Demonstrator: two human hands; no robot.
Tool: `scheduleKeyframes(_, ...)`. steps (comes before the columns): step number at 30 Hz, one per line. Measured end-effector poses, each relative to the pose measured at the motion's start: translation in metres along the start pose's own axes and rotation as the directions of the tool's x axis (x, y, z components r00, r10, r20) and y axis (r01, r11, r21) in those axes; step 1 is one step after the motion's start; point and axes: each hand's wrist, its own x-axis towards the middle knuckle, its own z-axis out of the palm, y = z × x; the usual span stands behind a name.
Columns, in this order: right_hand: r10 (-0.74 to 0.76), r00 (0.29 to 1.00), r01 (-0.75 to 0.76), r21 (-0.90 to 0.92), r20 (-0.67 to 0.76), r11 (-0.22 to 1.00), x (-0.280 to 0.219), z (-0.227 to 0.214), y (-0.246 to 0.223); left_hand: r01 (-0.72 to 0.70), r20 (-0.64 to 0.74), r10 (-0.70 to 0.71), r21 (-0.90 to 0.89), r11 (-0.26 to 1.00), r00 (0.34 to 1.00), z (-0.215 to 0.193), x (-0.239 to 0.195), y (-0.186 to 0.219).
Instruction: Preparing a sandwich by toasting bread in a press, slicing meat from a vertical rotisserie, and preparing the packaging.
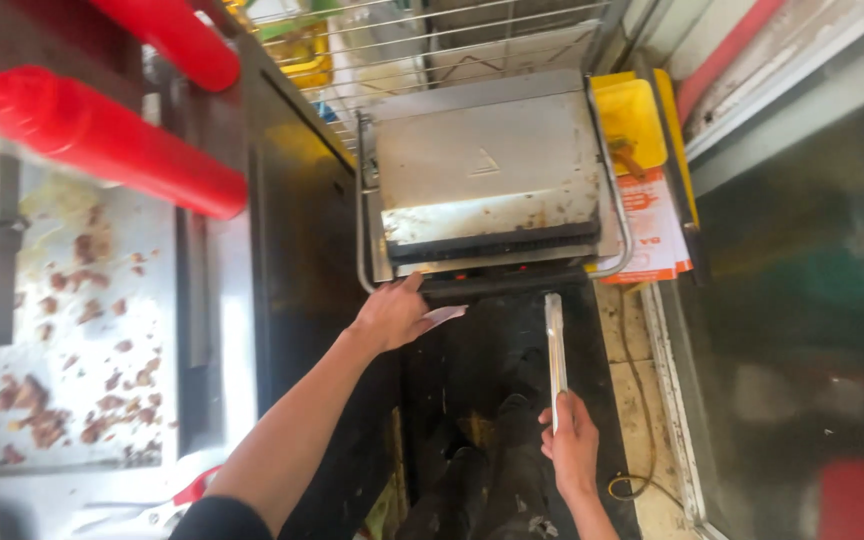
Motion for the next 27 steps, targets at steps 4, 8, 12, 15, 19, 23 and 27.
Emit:
scheduleKeyframes(4,-0.048,0.996,0.044,0.051,0.081,0.998,-0.012,0.022,-0.029,-0.031,0.017,0.032,-0.047,0.998,0.999,-0.054,-0.018,-0.001)
scheduleKeyframes(8,-0.159,0.979,0.151,0.072,0.128,0.986,0.003,0.054,-0.052,-0.003,-0.123,0.002,-0.008,1.000,0.992,-0.144,-0.044,-0.004)
scheduleKeyframes(12,-0.147,0.975,0.128,0.121,0.164,0.984,0.028,0.096,-0.063,-0.151,-0.298,0.076,-0.238,0.960,0.952,-0.226,-0.055,-0.024)
scheduleKeyframes(15,-0.122,0.976,0.107,0.090,0.182,0.990,0.024,0.114,-0.068,-0.311,-0.503,0.237,-0.068,0.948,0.831,-0.236,-0.022,-0.057)
scheduleKeyframes(19,-0.123,0.982,0.112,0.080,0.146,0.990,0.033,0.143,-0.066,-0.300,-0.601,0.279,0.067,0.952,0.749,-0.244,-0.005,-0.070)
scheduleKeyframes(23,-0.183,0.976,0.173,0.088,0.120,0.981,0.040,0.162,-0.081,-0.226,-0.530,0.127,-0.127,0.966,0.839,-0.252,-0.007,-0.068)
scheduleKeyframes(27,-0.264,0.958,0.258,0.067,0.109,0.964,0.061,0.164,-0.075,-0.276,-0.622,0.220,0.006,0.961,0.752,-0.246,0.005,-0.078)
